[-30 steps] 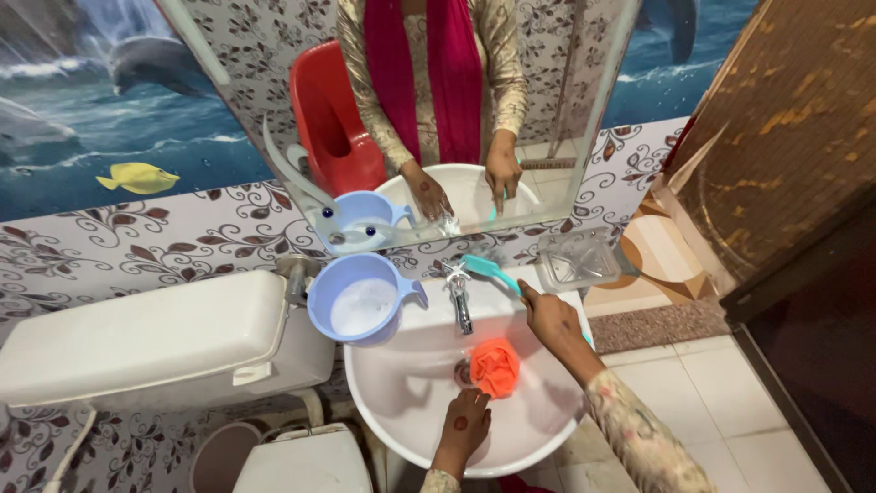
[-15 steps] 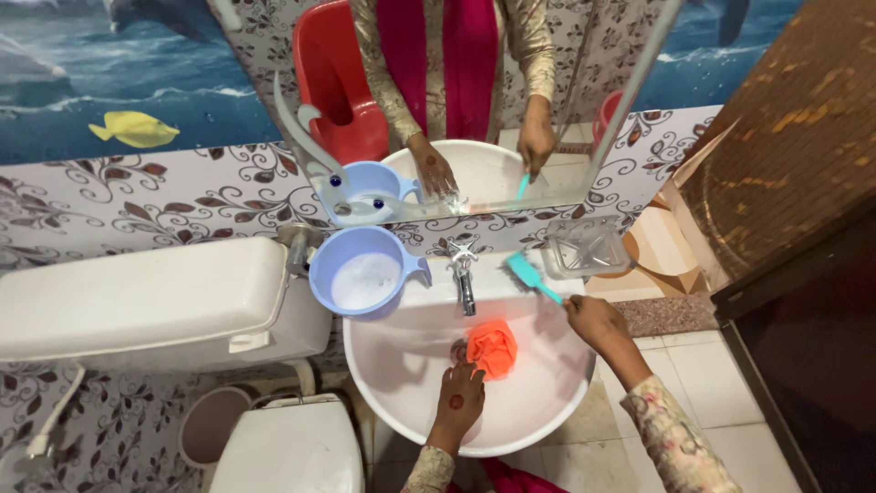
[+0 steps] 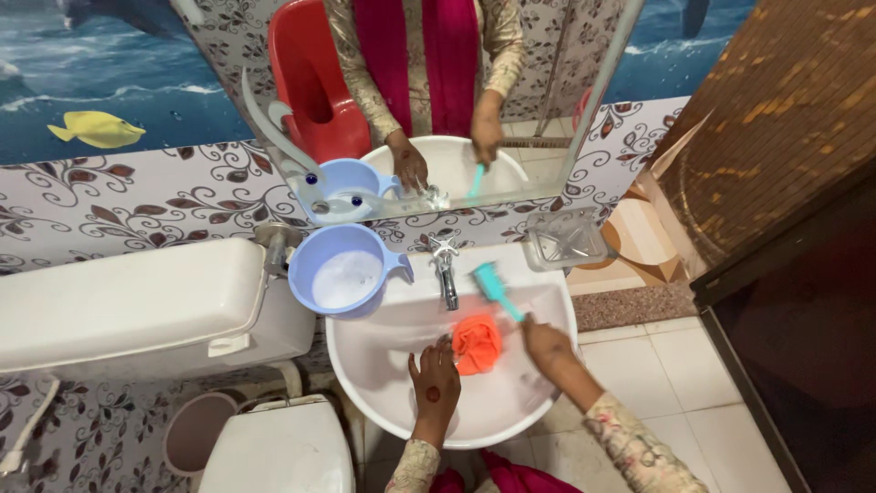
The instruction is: The person scrubs a white bathroom sink using a blue brush and an orange cloth. They repeatedly rinse the brush and cloth under running water, wipe the sink basin and faucet, and place the brush on the sink edge while continuing to wipe with the cloth.
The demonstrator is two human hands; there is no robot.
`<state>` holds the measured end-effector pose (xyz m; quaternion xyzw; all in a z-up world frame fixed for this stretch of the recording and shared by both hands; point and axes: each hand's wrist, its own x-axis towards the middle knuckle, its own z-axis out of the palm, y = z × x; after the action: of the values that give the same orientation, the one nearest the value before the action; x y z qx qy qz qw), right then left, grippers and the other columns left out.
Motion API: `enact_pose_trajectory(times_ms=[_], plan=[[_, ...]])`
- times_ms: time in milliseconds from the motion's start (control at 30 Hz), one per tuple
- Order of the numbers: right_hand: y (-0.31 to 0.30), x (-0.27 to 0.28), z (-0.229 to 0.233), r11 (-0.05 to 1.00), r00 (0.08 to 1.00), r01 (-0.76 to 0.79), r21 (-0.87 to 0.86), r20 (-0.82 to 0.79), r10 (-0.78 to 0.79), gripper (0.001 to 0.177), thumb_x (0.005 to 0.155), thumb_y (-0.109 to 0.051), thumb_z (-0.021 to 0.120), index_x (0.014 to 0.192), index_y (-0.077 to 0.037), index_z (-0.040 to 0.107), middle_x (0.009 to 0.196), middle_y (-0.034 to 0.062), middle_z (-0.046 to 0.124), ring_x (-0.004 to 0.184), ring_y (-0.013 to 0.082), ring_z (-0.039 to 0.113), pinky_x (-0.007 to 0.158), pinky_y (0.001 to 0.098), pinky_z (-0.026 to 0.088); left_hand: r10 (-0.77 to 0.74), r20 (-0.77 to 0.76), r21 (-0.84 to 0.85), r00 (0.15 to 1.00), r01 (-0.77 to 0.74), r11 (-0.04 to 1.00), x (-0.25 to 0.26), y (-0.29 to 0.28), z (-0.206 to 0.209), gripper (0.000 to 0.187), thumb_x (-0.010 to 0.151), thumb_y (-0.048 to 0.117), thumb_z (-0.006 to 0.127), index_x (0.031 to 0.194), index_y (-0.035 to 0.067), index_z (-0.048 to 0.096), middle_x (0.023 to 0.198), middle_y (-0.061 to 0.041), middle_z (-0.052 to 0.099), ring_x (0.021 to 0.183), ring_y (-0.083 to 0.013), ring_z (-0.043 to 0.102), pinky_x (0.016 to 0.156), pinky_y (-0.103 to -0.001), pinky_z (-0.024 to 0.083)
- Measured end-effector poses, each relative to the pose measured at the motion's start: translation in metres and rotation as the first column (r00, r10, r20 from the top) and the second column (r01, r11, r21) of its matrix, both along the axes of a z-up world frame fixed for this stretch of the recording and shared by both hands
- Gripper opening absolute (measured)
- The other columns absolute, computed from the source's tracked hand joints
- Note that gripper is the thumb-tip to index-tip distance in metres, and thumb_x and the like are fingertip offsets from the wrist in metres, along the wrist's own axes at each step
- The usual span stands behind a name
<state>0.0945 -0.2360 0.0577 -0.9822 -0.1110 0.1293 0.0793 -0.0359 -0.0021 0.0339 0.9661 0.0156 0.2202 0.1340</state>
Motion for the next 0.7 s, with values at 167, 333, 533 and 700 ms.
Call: enact_pose_trajectory(times_ms=[167, 333, 533, 700], plan=[[-0.019, -0.002, 0.008, 0.94, 0.952, 0.305, 0.152, -0.039, -0.303, 0.039, 0.109, -0.036, 0.03, 0.118, -0.009, 0.057, 0.087, 0.0214, 0.072, 0.078, 0.0422, 0.071, 0.07, 0.054, 0.056, 0.024, 0.027, 0.01, 0.999, -0.024, 1.0, 0.001, 0.001, -0.003, 0.049, 0.088, 0.013, 0.063, 0.136, 0.011, 0.056, 0.137, -0.005, 0.058, 0.124, -0.0274, 0.054, 0.11, -0.061, 0.036], [0.04, -0.028, -0.016, 0.988, 0.998, -0.055, 0.144, 0.04, 0.05, 0.033, 0.106, -0.027, 0.035, 0.118, -0.002, 0.052, 0.082, 0.021, 0.072, 0.078, 0.0422, 0.07, 0.07, 0.0549, 0.054, 0.035, 0.013, 0.04, 0.999, -0.035, 0.999, 0.0, -0.001, -0.003, 0.051, 0.087, 0.014, 0.064, 0.137, 0.013, 0.056, 0.132, -0.004, 0.06, 0.124, -0.028, 0.055, 0.109, -0.062, 0.036], [-0.051, -0.011, 0.012, 0.977, 0.986, 0.163, 0.14, -0.004, -0.165, 0.04, 0.108, -0.032, 0.034, 0.121, -0.001, 0.055, 0.088, 0.0236, 0.073, 0.084, 0.0423, 0.071, 0.075, 0.0533, 0.055, 0.049, -0.017, 0.004, 0.999, -0.049, 0.999, -0.002, 0.0, -0.008, 0.035, 0.088, 0.014, 0.066, 0.122, 0.009, 0.061, 0.128, -0.009, 0.061, 0.128, -0.0302, 0.054, 0.11, -0.063, 0.036], [-0.026, -0.02, -0.001, 0.997, 0.999, 0.032, 0.073, -0.016, -0.031, 0.039, 0.107, -0.027, 0.032, 0.124, -0.001, 0.055, 0.092, 0.0225, 0.073, 0.086, 0.0416, 0.072, 0.075, 0.0538, 0.055, 0.065, -0.018, -0.035, 0.998, -0.065, 0.997, -0.002, 0.001, -0.01, 0.026, 0.088, 0.014, 0.064, 0.114, 0.011, 0.062, 0.127, -0.009, 0.061, 0.13, -0.0319, 0.053, 0.11, -0.064, 0.036]])
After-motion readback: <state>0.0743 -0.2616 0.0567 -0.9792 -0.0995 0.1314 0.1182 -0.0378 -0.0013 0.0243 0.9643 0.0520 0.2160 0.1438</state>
